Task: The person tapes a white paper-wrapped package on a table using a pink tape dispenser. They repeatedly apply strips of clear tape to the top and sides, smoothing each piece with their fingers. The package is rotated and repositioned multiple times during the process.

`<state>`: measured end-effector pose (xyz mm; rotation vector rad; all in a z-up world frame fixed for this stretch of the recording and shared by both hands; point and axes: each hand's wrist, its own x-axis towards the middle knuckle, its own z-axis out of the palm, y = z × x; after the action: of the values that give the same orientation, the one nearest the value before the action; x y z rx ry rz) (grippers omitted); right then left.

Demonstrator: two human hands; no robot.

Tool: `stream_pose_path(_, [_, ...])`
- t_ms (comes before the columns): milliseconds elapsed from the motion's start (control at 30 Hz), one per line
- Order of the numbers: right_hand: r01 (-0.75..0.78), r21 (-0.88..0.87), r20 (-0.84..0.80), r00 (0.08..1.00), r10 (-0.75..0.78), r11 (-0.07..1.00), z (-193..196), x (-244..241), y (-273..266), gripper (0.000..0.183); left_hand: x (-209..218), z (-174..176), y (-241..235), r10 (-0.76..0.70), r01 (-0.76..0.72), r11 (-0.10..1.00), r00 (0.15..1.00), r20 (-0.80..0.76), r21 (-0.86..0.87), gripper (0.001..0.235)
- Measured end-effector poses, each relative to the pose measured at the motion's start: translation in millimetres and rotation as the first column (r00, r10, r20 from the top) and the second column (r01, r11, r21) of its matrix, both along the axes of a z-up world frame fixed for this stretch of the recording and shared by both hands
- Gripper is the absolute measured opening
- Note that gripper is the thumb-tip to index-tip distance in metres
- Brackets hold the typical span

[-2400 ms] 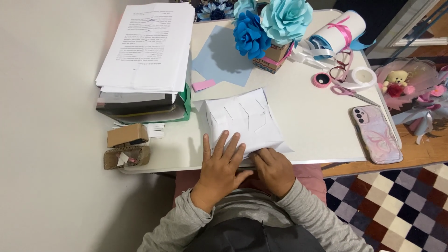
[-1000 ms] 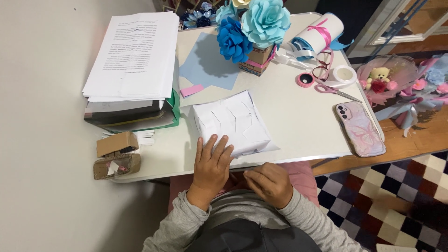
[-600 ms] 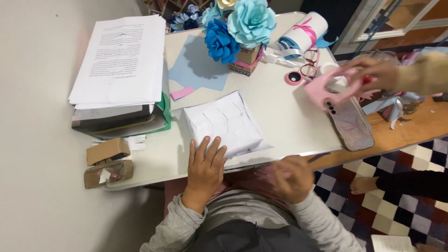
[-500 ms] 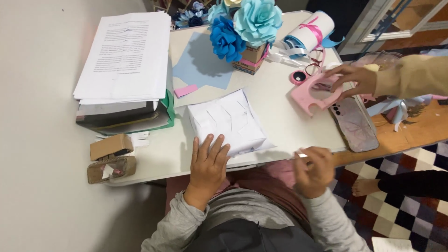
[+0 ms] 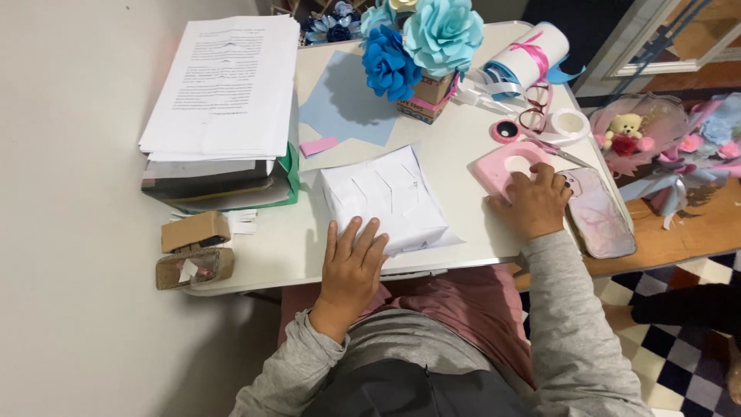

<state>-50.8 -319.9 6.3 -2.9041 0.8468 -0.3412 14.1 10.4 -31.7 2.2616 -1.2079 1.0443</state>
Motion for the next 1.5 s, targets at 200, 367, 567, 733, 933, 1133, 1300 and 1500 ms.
stream_pose_path(200, [-0.110, 0.005, 0.116, 0.987, 0.109, 0.994, -4, -16, 5, 0.050, -3, 13, 2, 0.007, -0.003, 0.998, 0.999, -0.054, 0.065, 0.044])
stream_pose_path(367, [-0.263, -0.166, 0.340, 0.890, 0.305, 0.950, 49, -58, 49, 0.051, -16, 55, 1, 0.012, 0.008, 0.987, 0.993, -0.120, 0.162, 0.055])
stream_pose_path(567, [-0.479, -0.335, 0.372, 0.724, 0.581, 0.812, 80, -86, 76, 0.051, -44, 109, -4, -0.128, 0.130, 0.991, 0.983, -0.130, 0.006, 0.072])
stream_pose_path(733, [-0.608, -0.468, 0.181, 0.645, 0.743, 0.642, 93, -100, 99, 0.087, -64, 161, 2, -0.388, 0.256, 0.921, 0.544, -0.744, -0.294, 0.104])
stream_pose_path(933, [-0.639, -0.457, 0.415, 0.462, 0.784, 0.619, 88, -93, 114, 0.068, -56, 111, 4, -0.721, 0.073, 0.679, 0.254, -0.645, -0.730, 0.068])
stream_pose_path(1133, [-0.776, 0.344, 0.720, 0.579, 0.381, 0.529, 82, -85, 113, 0.051, -53, 100, 21, -0.749, 0.104, 0.635, 0.322, -0.578, -0.765, 0.070])
stream_pose_path(1300, [-0.750, 0.647, 0.670, 0.644, 0.369, 0.136, 76, -74, 111, 0.032, -57, 91, 28, -0.739, 0.133, 0.663, 0.272, -0.616, -0.737, 0.071])
stream_pose_path(1500, [-0.605, 0.786, 0.615, 0.747, 0.253, -0.126, 68, -70, 112, 0.010, -55, 86, 36, -0.717, 0.120, 0.690, 0.252, -0.651, -0.714, 0.070])
